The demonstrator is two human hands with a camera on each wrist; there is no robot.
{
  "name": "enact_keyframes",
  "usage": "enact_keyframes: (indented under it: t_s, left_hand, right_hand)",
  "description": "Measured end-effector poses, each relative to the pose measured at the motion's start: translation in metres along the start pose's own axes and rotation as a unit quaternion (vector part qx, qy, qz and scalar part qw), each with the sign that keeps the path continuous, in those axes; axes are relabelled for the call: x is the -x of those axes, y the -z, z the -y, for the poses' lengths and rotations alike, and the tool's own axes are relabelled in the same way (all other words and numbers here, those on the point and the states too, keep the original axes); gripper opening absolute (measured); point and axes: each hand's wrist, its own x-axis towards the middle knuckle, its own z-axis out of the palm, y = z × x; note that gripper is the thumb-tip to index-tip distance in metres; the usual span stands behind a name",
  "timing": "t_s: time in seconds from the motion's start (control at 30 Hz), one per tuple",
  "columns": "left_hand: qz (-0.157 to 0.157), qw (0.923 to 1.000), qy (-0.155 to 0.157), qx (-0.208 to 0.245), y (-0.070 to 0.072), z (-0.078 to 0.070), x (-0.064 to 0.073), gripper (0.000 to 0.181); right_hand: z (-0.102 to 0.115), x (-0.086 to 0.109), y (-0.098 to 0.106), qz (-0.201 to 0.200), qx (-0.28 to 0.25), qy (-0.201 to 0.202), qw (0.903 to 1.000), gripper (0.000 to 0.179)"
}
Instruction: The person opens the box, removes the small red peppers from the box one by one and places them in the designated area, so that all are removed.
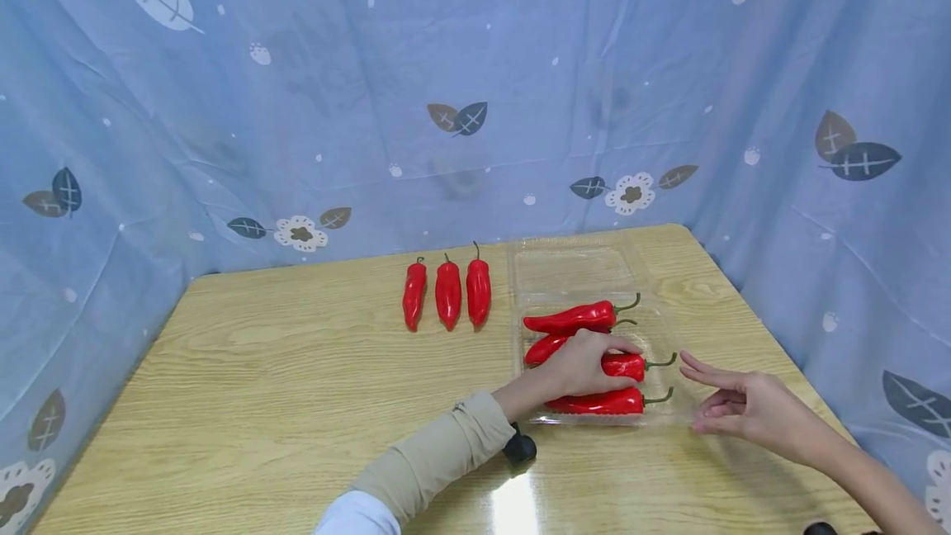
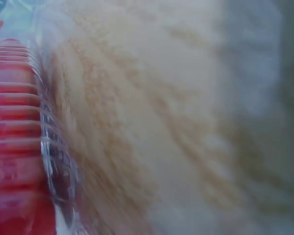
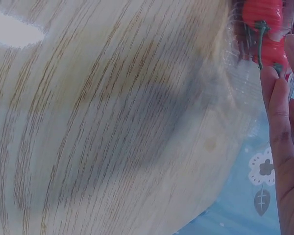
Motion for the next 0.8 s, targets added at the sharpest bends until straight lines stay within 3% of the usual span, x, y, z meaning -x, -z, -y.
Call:
enact_keyframes:
  t_s: [0.2,0.37,0.47,0.63,0.8]
  left_hand:
    - [-0.037,0.9989,-0.03,0.0,0.003,0.0,0.0,0.046]
    - [-0.056,0.9962,-0.058,0.035,0.012,0.0,0.003,0.047]
    - [-0.055,0.9961,-0.037,0.057,0.021,-0.003,0.006,0.048]
    - [-0.055,0.9963,0.03,0.06,0.037,-0.007,0.016,0.048]
    - [-0.081,0.9884,0.048,0.119,0.051,0.004,0.033,0.043]
  right_hand:
    - [-0.001,-0.003,0.001,0.008,-0.037,0.016,0.9991,0.082]
    - [-0.002,-0.005,0.003,0.009,-0.02,0.013,0.9997,0.084]
    - [-0.002,-0.005,0.005,0.016,-0.011,0.006,0.9998,0.085]
    - [-0.003,-0.003,0.005,0.018,-0.005,0.012,0.9998,0.087]
    - [-0.003,-0.003,0.004,0.011,-0.013,0.012,0.9998,0.087]
